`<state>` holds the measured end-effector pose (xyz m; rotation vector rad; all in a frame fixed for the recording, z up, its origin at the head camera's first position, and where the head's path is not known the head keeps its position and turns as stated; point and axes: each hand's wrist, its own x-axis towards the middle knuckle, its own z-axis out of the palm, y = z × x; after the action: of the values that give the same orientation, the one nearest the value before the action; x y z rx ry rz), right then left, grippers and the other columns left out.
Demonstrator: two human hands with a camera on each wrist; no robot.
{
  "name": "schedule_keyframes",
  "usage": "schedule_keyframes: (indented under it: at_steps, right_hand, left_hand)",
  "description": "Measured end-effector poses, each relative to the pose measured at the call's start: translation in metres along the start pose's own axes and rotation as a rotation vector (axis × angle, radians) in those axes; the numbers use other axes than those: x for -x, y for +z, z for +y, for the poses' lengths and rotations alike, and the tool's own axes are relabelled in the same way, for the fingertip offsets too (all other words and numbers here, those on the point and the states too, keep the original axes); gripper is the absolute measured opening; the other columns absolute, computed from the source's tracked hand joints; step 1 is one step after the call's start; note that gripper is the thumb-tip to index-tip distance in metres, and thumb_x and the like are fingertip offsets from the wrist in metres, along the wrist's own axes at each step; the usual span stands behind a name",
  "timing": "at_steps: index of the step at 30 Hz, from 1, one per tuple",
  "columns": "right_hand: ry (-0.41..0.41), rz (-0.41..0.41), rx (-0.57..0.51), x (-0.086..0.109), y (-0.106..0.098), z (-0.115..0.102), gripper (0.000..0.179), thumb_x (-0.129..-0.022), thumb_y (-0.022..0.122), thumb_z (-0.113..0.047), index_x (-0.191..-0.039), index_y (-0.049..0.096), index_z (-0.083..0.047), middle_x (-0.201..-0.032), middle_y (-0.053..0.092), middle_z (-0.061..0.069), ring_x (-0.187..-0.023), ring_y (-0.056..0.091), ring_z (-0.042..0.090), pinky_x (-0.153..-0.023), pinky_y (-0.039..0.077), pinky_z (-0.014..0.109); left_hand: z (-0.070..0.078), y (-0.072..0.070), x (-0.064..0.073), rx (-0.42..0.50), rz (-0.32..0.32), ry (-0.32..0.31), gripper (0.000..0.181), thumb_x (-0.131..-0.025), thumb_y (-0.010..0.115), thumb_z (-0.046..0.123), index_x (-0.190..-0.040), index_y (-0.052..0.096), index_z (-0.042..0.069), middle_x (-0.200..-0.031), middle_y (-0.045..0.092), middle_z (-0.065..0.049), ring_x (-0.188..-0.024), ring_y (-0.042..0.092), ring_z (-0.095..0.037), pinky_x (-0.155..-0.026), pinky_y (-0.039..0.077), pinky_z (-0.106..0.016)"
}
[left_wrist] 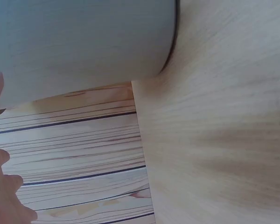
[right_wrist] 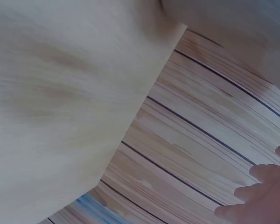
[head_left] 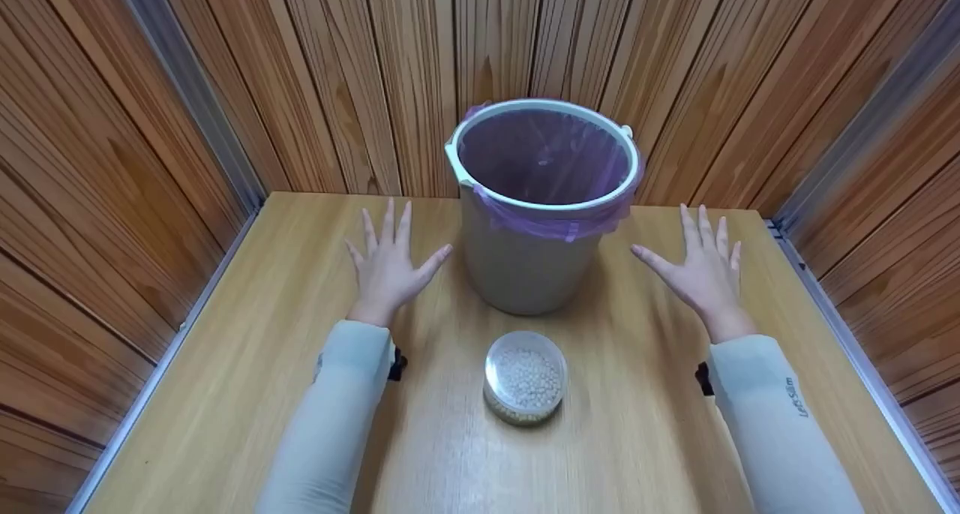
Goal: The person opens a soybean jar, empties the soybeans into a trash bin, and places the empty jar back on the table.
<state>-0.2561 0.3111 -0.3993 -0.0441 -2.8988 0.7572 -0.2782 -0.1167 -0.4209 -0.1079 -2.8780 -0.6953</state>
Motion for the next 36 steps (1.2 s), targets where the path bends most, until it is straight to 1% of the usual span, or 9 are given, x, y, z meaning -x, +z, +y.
schedule_keyframes:
  at_steps: [5,10,14,17,20,24,30,33,36]
  right_hand:
    - [0.018,-0.029,-0.086,0.006,0.000,-0.002,0.105,-0.088,0.048,-0.073,-0.160,-0.006,-0.020,-0.166,-0.013,0.012,-0.149,-0.018,0.043,-0.115,-0.014,0.067]
    - [0.044,-0.103,-0.212,0.013,0.002,-0.006,0.104,-0.088,0.051,-0.072,-0.159,-0.009,-0.025,-0.166,-0.014,0.009,-0.150,-0.018,0.040,-0.112,-0.004,0.075]
    - [0.072,-0.149,-0.302,0.020,0.006,-0.010,0.102,-0.089,0.053,-0.070,-0.159,-0.010,-0.030,-0.166,-0.015,0.012,-0.150,-0.015,0.043,-0.110,0.003,0.078]
    - [0.073,-0.168,-0.376,0.027,0.012,-0.014,0.099,-0.090,0.055,-0.066,-0.159,-0.008,-0.030,-0.166,-0.012,0.014,-0.151,-0.009,0.045,-0.112,0.006,0.075]
    - [0.053,-0.181,-0.438,0.035,0.021,-0.018,0.094,-0.093,0.055,-0.060,-0.159,-0.006,-0.031,-0.168,-0.006,0.011,-0.152,-0.004,0.043,-0.115,0.009,0.073]
    - [0.007,-0.171,-0.502,0.047,0.035,-0.022,0.086,-0.097,0.055,-0.049,-0.160,0.001,-0.028,-0.168,0.004,0.007,-0.154,0.002,0.038,-0.117,0.011,0.068]
    - [-0.014,-0.164,-0.587,0.062,0.052,-0.027,0.077,-0.100,0.055,-0.039,-0.160,0.009,-0.023,-0.168,0.012,0.006,-0.154,0.004,0.032,-0.121,0.008,0.062]
    - [-0.038,-0.157,-0.620,0.068,0.061,-0.027,0.075,-0.101,0.054,-0.033,-0.160,0.012,-0.017,-0.167,0.014,0.009,-0.154,0.007,0.032,-0.123,0.008,0.058]
    - [-0.050,-0.153,-0.646,0.073,0.069,-0.027,0.073,-0.101,0.054,-0.029,-0.159,0.014,-0.012,-0.166,0.016,0.012,-0.154,0.009,0.032,-0.124,0.008,0.053]
  left_hand:
    - [0.003,0.002,0.006,0.120,-0.020,-0.003,0.098,-0.087,0.044,0.077,-0.160,0.004,0.026,-0.168,-0.007,-0.001,-0.151,-0.018,-0.036,-0.113,-0.002,-0.075]
    - [0.006,0.004,0.016,0.263,-0.036,-0.005,0.096,-0.087,0.046,0.076,-0.160,0.005,0.029,-0.168,-0.004,0.004,-0.153,-0.013,-0.033,-0.117,0.005,-0.070]
    - [0.009,0.008,0.023,0.349,-0.036,0.015,0.095,-0.087,0.048,0.075,-0.160,0.008,0.029,-0.168,0.001,0.005,-0.154,-0.007,-0.030,-0.117,0.010,-0.069]
    - [0.010,0.011,0.029,0.385,-0.036,0.030,0.093,-0.089,0.051,0.071,-0.160,0.010,0.028,-0.168,0.006,0.006,-0.155,-0.002,-0.028,-0.119,0.012,-0.065]
    - [0.012,0.016,0.038,0.417,-0.035,0.051,0.091,-0.091,0.054,0.066,-0.160,0.012,0.025,-0.168,0.010,0.004,-0.155,0.002,-0.028,-0.120,0.013,-0.063]
    - [0.016,0.023,0.051,0.454,-0.058,0.052,0.090,-0.090,0.056,0.065,-0.160,0.013,0.027,-0.168,0.011,0.004,-0.155,0.006,-0.026,-0.120,0.014,-0.061]
    - [0.025,0.035,0.069,0.507,-0.101,0.031,0.089,-0.090,0.057,0.065,-0.159,0.012,0.033,-0.167,0.012,0.006,-0.155,0.009,-0.022,-0.121,0.015,-0.058]
    - [0.028,0.041,0.077,0.533,-0.120,0.019,0.089,-0.089,0.057,0.065,-0.159,0.012,0.033,-0.167,0.013,0.003,-0.154,0.012,-0.025,-0.120,0.017,-0.060]
    - [0.030,0.048,0.084,0.552,-0.151,-0.008,0.089,-0.088,0.058,0.066,-0.159,0.012,0.037,-0.167,0.014,0.001,-0.153,0.016,-0.029,-0.118,0.019,-0.062]
